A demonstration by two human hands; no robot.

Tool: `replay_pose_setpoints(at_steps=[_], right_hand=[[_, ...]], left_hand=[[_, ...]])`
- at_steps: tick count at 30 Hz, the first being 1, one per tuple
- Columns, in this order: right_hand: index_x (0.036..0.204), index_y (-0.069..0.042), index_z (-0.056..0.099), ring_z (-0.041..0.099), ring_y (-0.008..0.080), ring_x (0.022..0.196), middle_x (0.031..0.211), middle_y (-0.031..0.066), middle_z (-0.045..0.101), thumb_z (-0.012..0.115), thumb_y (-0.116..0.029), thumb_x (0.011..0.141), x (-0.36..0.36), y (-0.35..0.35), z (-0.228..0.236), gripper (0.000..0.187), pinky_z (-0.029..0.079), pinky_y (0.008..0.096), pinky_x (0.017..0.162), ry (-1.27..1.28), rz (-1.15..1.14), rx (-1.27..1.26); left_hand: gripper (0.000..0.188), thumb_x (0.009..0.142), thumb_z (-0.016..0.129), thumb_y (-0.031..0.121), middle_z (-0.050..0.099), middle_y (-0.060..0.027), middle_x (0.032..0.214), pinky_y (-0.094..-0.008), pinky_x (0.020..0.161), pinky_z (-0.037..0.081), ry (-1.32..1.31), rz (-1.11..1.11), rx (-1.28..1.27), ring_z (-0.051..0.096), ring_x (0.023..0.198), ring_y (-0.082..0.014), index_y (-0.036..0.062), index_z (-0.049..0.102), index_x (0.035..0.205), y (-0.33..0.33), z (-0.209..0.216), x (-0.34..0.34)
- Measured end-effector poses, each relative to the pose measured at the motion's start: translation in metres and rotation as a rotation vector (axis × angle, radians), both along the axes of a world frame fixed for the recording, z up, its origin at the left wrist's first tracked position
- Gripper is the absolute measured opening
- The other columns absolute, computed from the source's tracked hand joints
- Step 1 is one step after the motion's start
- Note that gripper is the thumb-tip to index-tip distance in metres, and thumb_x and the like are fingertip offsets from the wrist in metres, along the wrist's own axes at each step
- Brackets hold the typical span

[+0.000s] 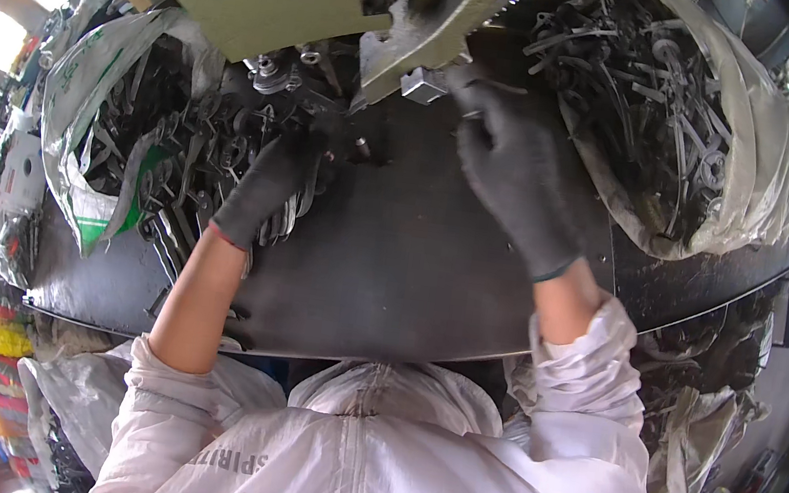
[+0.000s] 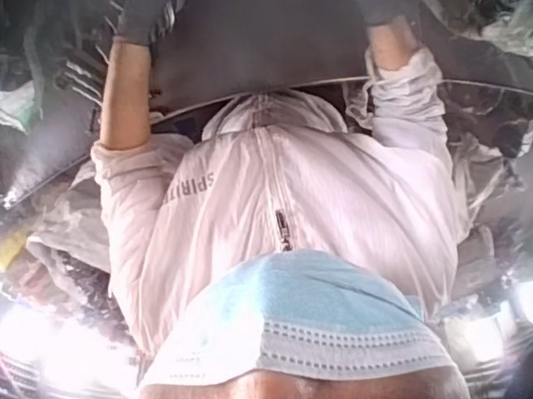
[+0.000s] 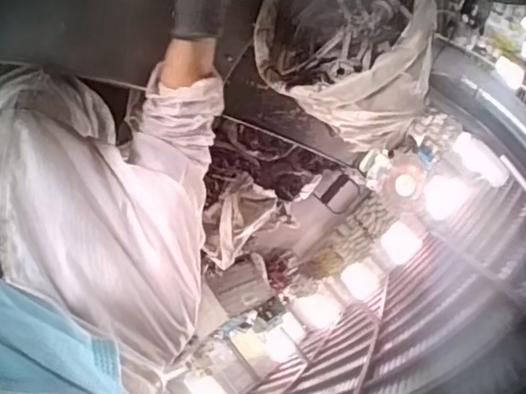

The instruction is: The person assembles small metal plates and metal clips using a machine press.

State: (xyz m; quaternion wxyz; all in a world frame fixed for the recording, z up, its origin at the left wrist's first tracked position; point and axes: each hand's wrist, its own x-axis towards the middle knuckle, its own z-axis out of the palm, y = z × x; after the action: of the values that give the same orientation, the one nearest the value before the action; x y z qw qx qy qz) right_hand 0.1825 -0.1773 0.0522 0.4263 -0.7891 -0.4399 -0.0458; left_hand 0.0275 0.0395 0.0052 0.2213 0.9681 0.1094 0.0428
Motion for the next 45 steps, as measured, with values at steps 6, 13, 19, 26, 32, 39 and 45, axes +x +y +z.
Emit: replay_pose_setpoints(at_steps=[6,13,19,26,32,39,45], right_hand=[[0.110,0.005,0.053,0.055,0.0082,0.066,0.088,0.0077,0.062,0.052,-0.007,0.084,-0.025,0.032,-0.014,0.028,0.046,0.0194,0.058,1.225,0.154,0.376],[0.111,0.007,0.051,0.056,0.0095,0.062,0.085,0.0088,0.062,0.053,-0.003,0.081,-0.050,0.049,-0.012,0.032,0.045,0.0203,0.056,1.186,0.249,0.250],[0.114,0.004,0.051,0.054,0.0097,0.058,0.085,0.0074,0.061,0.054,-0.005,0.080,-0.041,0.059,-0.041,0.036,0.045,0.0228,0.053,0.520,0.392,0.161],[0.110,0.004,0.053,0.052,0.0076,0.060,0.081,0.0043,0.057,0.052,-0.009,0.084,-0.048,0.049,-0.043,0.029,0.044,0.0212,0.051,1.185,0.204,0.181],[0.103,0.004,0.054,0.051,0.0062,0.059,0.077,0.0022,0.054,0.052,-0.012,0.087,-0.049,0.052,-0.045,0.023,0.045,0.0215,0.051,1.156,0.260,0.151],[0.104,0.004,0.053,0.050,0.0070,0.054,0.078,0.0034,0.055,0.051,-0.009,0.087,-0.055,0.046,-0.014,0.022,0.042,0.0218,0.048,1.178,0.368,0.204],[0.110,0.004,0.049,0.053,0.0090,0.056,0.082,0.0063,0.055,0.049,-0.008,0.088,-0.060,0.048,-0.035,0.025,0.046,0.0226,0.049,1.289,0.197,0.099]], left_hand=[[0.029,0.091,0.043,0.022,0.062,-0.0116,0.092,-0.0300,0.074,0.046,-0.217,0.071,-0.485,0.060,0.082,-0.0196,-0.0017,0.055,0.103,-0.006,0.002,-0.027],[0.031,0.090,0.038,0.015,0.055,-0.0169,0.109,-0.0332,0.092,0.039,-0.194,0.023,-0.505,0.052,0.104,-0.0253,-0.0016,0.051,0.113,-0.021,0.023,-0.014],[0.029,0.089,0.041,0.015,0.055,-0.0204,0.105,-0.0379,0.090,0.040,-0.120,-0.298,0.521,0.052,0.099,-0.0331,-0.0036,0.052,0.107,-0.007,-0.001,-0.008],[0.023,0.086,0.051,0.022,0.056,-0.0258,0.086,-0.0432,0.073,0.046,0.078,0.413,0.120,0.055,0.081,-0.0402,0.0009,0.056,0.091,0.013,0.075,-0.024],[0.028,0.084,0.050,0.029,0.060,-0.0221,0.096,-0.0446,0.079,0.044,0.192,0.706,0.585,0.057,0.091,-0.0383,0.0049,0.061,0.094,0.187,0.074,-0.124],[0.061,0.087,0.034,0.047,0.051,-0.0294,0.114,-0.0429,0.086,0.042,0.430,0.705,0.735,0.055,0.100,-0.0394,-0.0005,0.038,0.126,0.271,0.009,-0.182],[0.060,0.087,0.038,0.045,0.052,-0.0303,0.111,-0.0432,0.085,0.043,0.183,0.726,0.972,0.055,0.099,-0.0402,-0.0050,0.044,0.120,0.299,-0.012,-0.209]])
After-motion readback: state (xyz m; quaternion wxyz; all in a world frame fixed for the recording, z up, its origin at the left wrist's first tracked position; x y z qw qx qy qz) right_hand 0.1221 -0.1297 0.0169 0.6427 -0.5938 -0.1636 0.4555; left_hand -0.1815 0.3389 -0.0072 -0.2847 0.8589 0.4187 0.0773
